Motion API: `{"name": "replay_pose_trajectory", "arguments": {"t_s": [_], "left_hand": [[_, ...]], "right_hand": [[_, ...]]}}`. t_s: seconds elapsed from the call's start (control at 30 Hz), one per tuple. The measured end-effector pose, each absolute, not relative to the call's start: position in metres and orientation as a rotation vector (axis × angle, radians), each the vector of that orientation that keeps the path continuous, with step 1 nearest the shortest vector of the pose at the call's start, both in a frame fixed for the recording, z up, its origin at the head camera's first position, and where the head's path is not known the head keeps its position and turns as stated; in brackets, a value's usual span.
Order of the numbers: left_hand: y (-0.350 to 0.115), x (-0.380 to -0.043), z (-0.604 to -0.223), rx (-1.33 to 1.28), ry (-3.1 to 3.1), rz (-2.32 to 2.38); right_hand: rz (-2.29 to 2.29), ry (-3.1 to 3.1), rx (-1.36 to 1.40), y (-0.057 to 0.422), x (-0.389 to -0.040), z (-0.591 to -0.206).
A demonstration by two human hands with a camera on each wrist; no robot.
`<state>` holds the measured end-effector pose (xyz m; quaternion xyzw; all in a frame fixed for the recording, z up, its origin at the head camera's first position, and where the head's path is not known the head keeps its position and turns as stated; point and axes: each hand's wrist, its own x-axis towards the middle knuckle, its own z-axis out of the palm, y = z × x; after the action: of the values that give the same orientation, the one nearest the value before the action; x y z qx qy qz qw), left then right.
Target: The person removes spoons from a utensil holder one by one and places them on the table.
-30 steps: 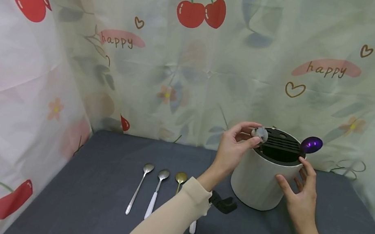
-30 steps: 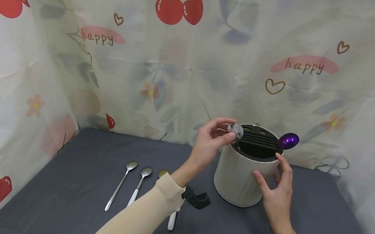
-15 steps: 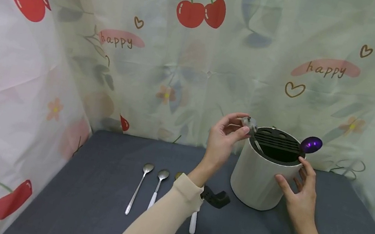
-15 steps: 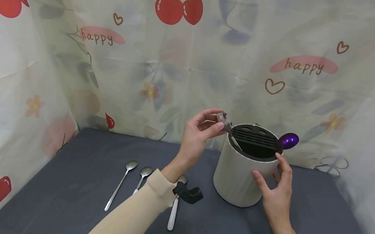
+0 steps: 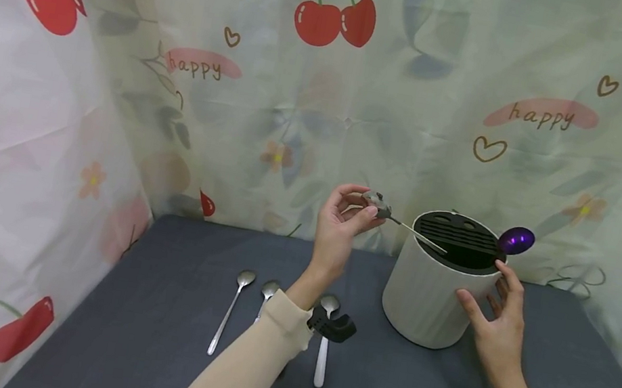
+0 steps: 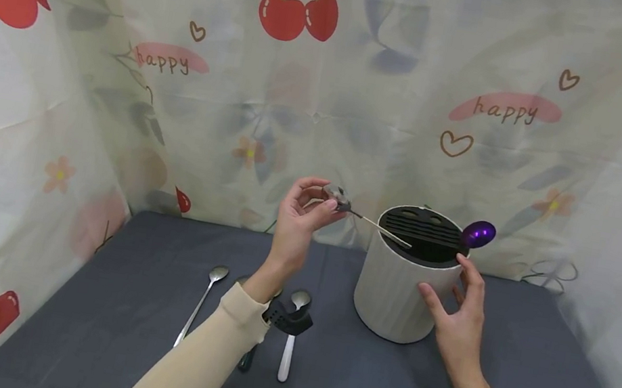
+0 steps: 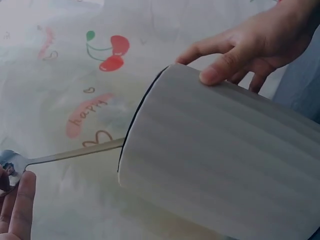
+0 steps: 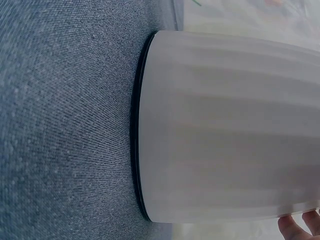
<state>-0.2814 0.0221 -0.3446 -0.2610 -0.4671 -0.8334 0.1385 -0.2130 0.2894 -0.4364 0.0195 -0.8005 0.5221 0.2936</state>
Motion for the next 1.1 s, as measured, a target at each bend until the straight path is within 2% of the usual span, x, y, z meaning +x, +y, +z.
{"name": "replay_pose_trajectory", "arguments": {"t_s": [0.5,1.1], "left_hand": [[0.001,-0.284,-0.355,-0.636,-1.284,-2.568],[-0.053,-0.282,-0.343,-0.506,-1.161,-2.554]], "right_hand": [[1.398,-2.14,0.047,0.289,-0.213,-0.434],[1.39,-2.141,0.048,0.287,-0.211,-0.434]]}}
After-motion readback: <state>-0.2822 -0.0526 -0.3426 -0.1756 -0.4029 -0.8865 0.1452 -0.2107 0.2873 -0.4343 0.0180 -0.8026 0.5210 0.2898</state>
